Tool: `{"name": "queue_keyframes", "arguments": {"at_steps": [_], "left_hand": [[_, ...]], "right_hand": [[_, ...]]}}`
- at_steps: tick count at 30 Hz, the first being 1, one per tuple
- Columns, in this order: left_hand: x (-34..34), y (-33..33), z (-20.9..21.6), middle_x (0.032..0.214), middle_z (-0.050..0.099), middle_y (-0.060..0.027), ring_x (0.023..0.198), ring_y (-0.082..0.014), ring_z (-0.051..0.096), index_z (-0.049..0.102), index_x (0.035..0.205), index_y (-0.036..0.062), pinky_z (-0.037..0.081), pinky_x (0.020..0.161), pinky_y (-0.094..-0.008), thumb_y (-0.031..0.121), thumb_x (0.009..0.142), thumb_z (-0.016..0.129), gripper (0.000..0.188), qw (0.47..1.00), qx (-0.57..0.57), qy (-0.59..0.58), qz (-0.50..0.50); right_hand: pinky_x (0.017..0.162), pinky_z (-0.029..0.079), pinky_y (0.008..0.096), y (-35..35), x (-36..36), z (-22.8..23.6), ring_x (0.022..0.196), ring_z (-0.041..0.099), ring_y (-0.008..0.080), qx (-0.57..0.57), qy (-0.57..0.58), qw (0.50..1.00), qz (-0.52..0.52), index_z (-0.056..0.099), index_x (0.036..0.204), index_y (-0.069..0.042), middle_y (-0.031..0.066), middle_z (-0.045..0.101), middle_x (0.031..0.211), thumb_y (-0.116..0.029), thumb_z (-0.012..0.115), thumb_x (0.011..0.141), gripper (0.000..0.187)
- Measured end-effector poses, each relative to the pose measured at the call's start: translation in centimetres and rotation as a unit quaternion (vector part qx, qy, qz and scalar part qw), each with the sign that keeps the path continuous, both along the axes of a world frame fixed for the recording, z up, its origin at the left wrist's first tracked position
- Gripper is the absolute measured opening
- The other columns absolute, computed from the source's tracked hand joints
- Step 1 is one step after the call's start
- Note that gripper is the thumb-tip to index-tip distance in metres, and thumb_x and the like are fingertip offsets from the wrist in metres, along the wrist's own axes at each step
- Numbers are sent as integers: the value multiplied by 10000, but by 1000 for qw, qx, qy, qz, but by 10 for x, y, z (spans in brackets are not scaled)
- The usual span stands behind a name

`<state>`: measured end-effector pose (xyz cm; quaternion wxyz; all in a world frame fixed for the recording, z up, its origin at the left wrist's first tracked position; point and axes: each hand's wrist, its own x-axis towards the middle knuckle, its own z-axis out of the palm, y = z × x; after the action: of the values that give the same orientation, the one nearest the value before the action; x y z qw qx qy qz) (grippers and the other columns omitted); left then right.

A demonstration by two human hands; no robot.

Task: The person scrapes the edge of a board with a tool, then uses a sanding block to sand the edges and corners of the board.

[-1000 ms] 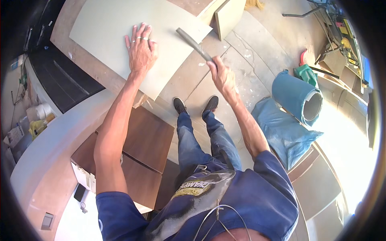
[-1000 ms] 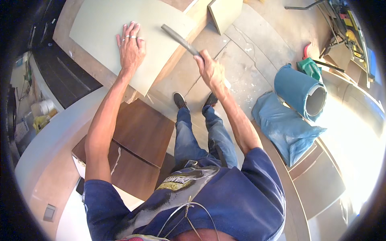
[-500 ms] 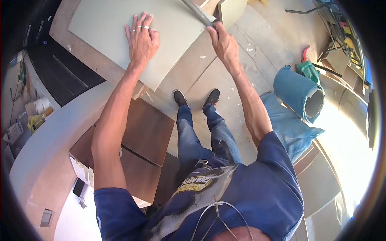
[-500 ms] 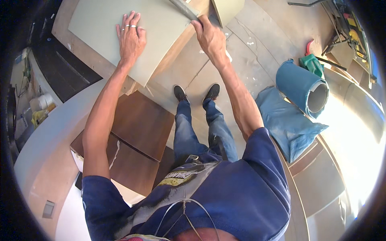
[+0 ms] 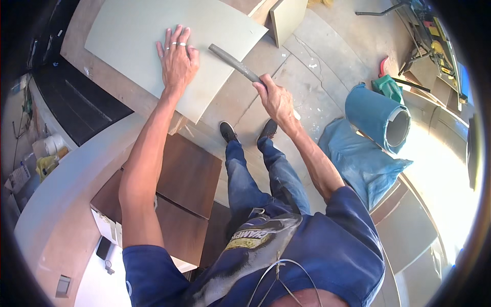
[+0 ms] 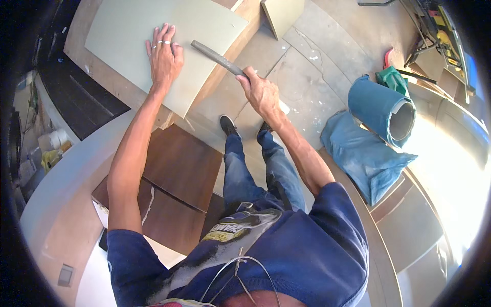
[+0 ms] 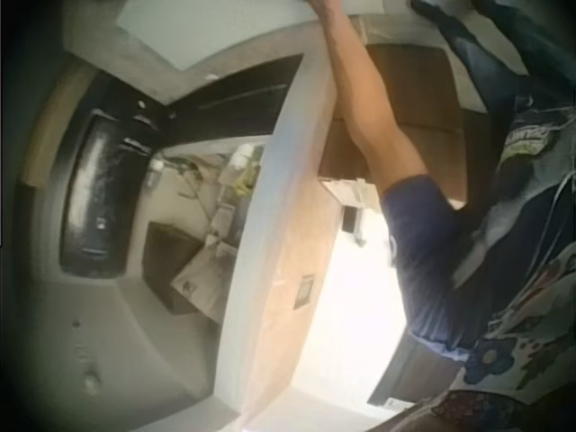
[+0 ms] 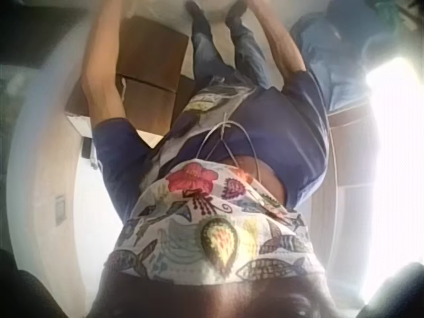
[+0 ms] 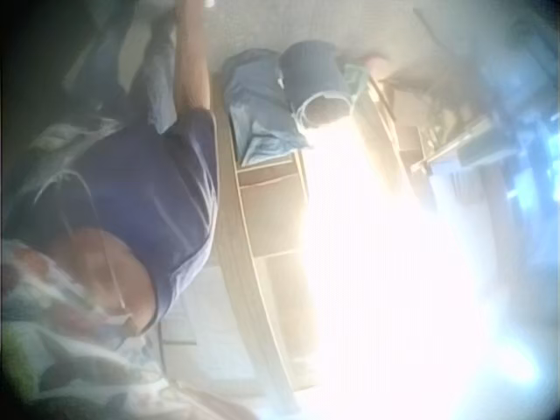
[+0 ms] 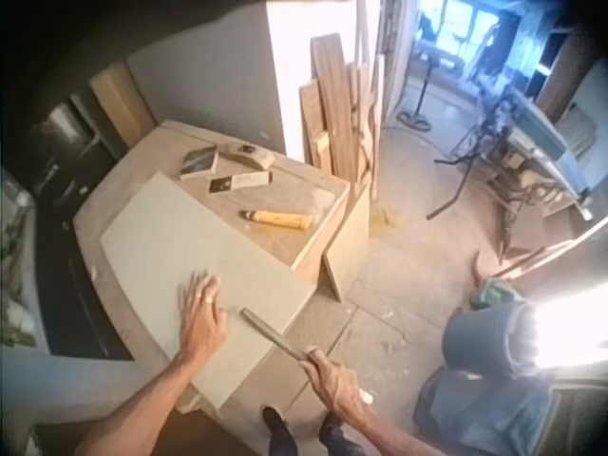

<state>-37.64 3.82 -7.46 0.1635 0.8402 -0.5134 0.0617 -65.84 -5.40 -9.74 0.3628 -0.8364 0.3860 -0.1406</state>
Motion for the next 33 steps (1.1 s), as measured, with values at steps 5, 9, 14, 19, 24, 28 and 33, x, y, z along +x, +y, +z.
{"name": "queue_keyframes", "arguments": {"at_steps": [5, 9, 14, 19, 24, 28, 33], "left_hand": [[-3, -6, -3, 1588, 459, -91, 1528, -342, 334, 531, 1465, 126, 181, 1245, -651, 180, 966, 503, 503, 1000, 2, 3, -5], [-5, -1, 3, 1601, 447, -91, 1536, -341, 321, 508, 1487, 102, 181, 1247, -639, 151, 975, 478, 516, 1000, 19, 5, 6], [-4, -4, 3, 1610, 433, -89, 1544, -330, 307, 504, 1493, 111, 173, 1252, -634, 151, 975, 476, 520, 1000, 25, 6, 3], [-2, -1, 1, 1604, 434, -69, 1537, -331, 319, 515, 1473, 132, 182, 1251, -639, 161, 963, 518, 511, 999, 35, -10, 12], [-3, -8, 3, 1604, 437, -66, 1535, -332, 324, 523, 1464, 143, 177, 1256, -633, 151, 955, 532, 509, 1000, 19, 2, 7], [-2, -5, 5, 1603, 440, -61, 1537, -323, 324, 528, 1461, 152, 177, 1259, -627, 153, 950, 542, 512, 1000, 18, 9, 15], [-3, 1, 6, 1606, 434, -57, 1536, -312, 328, 530, 1468, 148, 178, 1263, -618, 158, 943, 550, 525, 999, 33, 1, 20]], "right_hand": [[591, 524, 539, -75, 33, 3, 733, 673, 460, -25, -16, 998, -50, 591, 1083, -119, 221, 696, 790, -401, 568, 1050, 285], [602, 524, 547, -20, -3, -4, 730, 672, 466, 12, -9, 1000, -16, 595, 1089, -124, 218, 703, 789, -389, 562, 1054, 270], [638, 531, 547, -84, 25, 0, 747, 683, 460, -34, -17, 998, -57, 597, 1110, -113, 209, 712, 787, -412, 565, 1051, 306], [639, 524, 431, -133, 44, 33, 666, 663, 288, 119, -88, 984, -102, 667, 1057, -21, 134, 653, 693, -468, 637, 999, 452], [631, 450, 345, -138, 60, 24, 656, 510, 144, 200, -94, 975, -27, 708, 992, -14, -2, 526, 681, -492, 701, 951, 480], [609, 436, 356, -148, 61, 23, 667, 490, 146, 244, -70, 967, -32, 719, 958, 9, 33, 518, 704, -424, 715, 937, 433], [564, 437, 322, -133, 64, 21, 606, 519, 130, 266, -62, 962, 2, 722, 963, 12, 1, 519, 645, -541, 694, 962, 554]]}}
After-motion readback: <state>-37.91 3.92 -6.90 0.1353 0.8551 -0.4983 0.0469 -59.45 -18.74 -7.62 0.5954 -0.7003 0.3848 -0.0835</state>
